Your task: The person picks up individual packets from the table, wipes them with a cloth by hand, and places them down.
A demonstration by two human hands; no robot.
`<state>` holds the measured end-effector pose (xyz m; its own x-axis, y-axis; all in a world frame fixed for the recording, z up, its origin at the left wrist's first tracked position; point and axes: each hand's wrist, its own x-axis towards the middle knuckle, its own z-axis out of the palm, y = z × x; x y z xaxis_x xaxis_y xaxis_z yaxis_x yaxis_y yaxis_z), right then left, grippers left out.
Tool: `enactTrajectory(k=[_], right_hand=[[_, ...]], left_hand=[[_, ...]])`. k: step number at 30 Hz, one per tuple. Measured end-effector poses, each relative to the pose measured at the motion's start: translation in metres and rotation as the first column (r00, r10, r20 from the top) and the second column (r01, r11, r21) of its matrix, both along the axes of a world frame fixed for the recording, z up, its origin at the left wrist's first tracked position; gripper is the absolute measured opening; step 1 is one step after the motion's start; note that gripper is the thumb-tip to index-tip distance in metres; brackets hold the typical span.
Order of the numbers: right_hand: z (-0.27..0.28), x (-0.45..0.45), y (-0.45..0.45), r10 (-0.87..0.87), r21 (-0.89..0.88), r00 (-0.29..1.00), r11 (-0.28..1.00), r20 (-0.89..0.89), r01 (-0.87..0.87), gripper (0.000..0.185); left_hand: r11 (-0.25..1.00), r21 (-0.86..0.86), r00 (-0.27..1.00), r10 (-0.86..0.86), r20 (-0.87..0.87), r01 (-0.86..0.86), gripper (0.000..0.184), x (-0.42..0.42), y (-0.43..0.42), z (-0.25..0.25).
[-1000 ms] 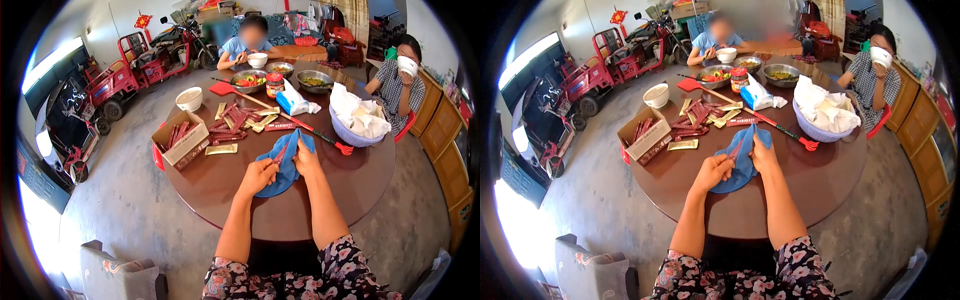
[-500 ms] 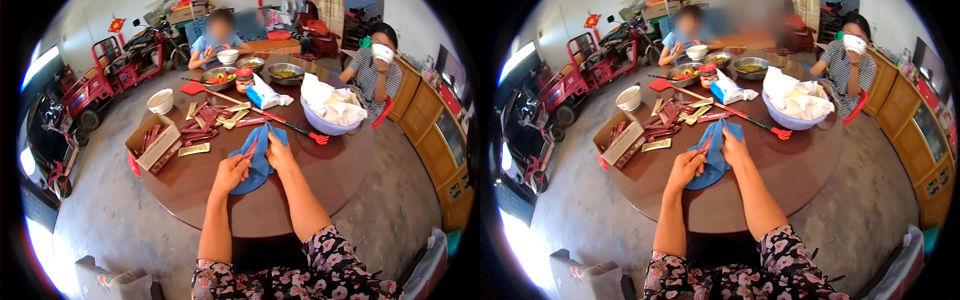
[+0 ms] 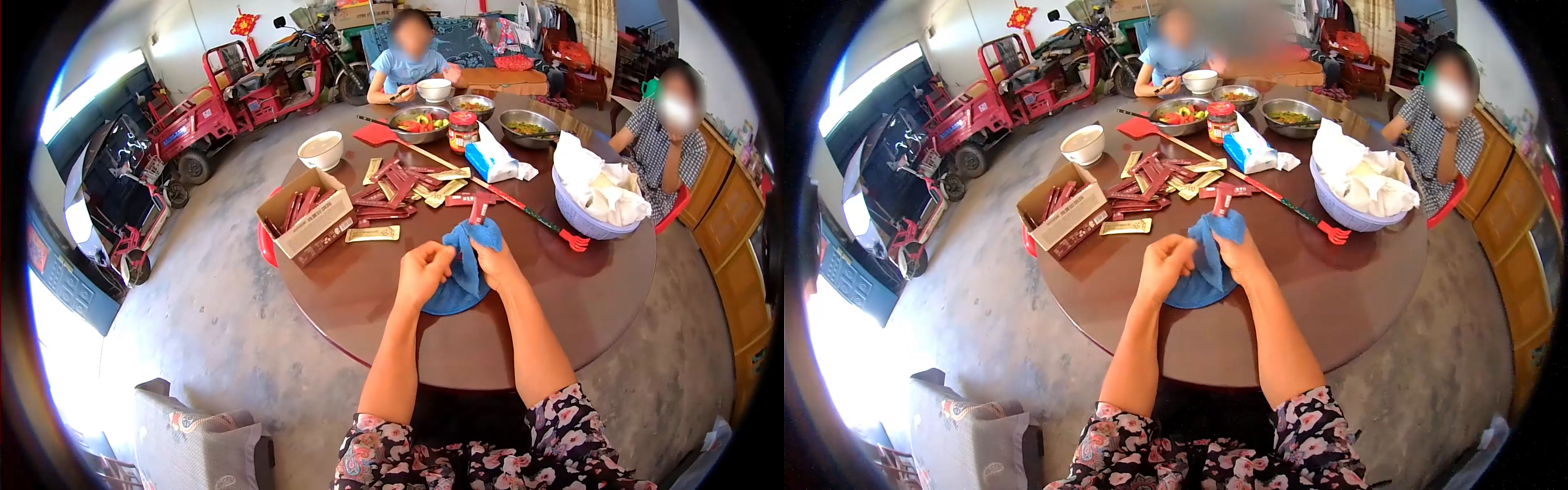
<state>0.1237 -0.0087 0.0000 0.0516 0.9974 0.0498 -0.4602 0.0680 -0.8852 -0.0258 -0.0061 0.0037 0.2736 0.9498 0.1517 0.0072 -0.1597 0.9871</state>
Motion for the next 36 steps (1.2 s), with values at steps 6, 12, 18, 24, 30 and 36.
enactTrajectory(k=[6, 12, 18, 24, 30, 36], right_hand=[[-0.007, -0.015, -0.008, 0.125, -0.009, 0.959, 0.992, 0.253, -0.126, 0.029], [0.019, -0.028, -0.016, 0.249, -0.049, 0.883, 0.967, 0.398, -0.25, 0.044], [0.016, -0.028, -0.017, 0.238, -0.045, 0.839, 0.968, 0.489, -0.248, 0.019], [0.012, -0.023, -0.015, 0.136, -0.035, 0.871, 0.99, 0.473, -0.136, 0.022], [0.009, -0.024, -0.013, 0.233, -0.076, 0.872, 0.972, 0.43, -0.222, 0.021], [0.008, -0.024, -0.008, 0.166, -0.029, 0.935, 0.986, 0.315, -0.166, 0.024]], left_hand=[[0.919, 0.218, 0.915, 0.252, 0.316, -0.329, 0.018, 0.008, 0.008, -0.016], [0.986, 0.002, 0.881, 0.146, 0.451, -0.165, 0.017, 0.004, 0.01, -0.007], [0.956, -0.16, 0.746, 0.292, 0.599, -0.246, 0.028, -0.014, 0.014, -0.002], [0.988, -0.097, 0.871, 0.148, 0.469, -0.116, 0.022, 0.0, 0.008, -0.003], [0.97, -0.232, 0.689, 0.22, 0.69, -0.078, 0.02, -0.007, 0.017, -0.013], [0.986, -0.155, 0.812, 0.133, 0.568, -0.053, 0.021, -0.002, 0.013, -0.008]])
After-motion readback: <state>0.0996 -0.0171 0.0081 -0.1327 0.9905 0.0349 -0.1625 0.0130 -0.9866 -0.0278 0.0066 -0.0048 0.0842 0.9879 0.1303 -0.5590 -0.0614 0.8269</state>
